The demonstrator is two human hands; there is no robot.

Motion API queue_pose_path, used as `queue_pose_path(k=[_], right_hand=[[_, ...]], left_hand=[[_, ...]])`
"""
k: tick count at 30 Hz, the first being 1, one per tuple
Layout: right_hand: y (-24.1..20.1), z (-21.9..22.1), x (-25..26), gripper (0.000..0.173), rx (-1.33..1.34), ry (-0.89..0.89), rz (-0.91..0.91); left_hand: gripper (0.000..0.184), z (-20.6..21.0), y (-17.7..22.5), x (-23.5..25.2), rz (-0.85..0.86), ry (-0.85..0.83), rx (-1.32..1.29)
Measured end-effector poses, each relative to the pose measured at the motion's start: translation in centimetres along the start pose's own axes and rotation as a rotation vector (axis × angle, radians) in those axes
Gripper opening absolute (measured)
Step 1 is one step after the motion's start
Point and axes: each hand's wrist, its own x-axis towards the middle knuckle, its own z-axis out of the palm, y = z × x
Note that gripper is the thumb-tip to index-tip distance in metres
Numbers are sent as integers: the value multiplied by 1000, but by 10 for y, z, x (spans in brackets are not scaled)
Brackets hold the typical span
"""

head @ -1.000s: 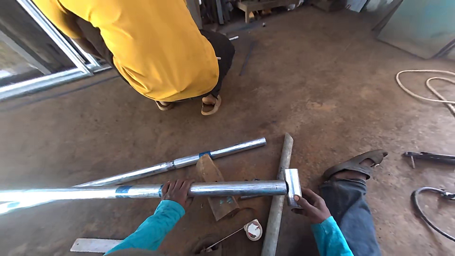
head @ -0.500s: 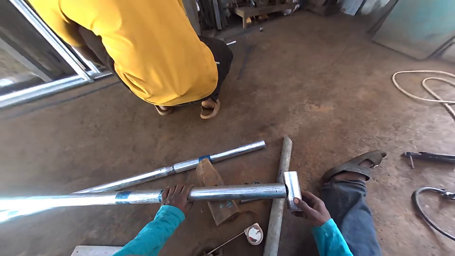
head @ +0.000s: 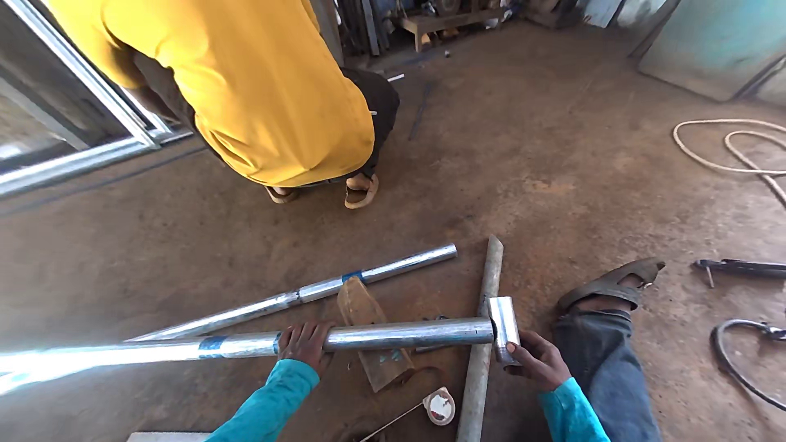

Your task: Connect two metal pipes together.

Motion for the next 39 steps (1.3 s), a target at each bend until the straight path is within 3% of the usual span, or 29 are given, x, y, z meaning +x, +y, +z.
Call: queue_pose_path(k=[21, 27, 33, 36, 39], right_hand=[[1, 0, 1, 44, 7, -2, 2], [1, -1, 1, 46, 2, -12, -10], [0, -2, 1, 46, -8, -26, -14], [0, -2, 2, 44, -20, -25, -20], [4, -5, 3, 50, -65, -64, -32]], left_hand=[[62, 8, -5, -1, 50, 94, -30], [70, -7, 1, 0, -22, -77, -36], [75, -42, -6, 15, 98, -364, -127], [72, -46, -9, 21, 147, -387, -143], [70, -34, -13, 15, 149, -279, -159]])
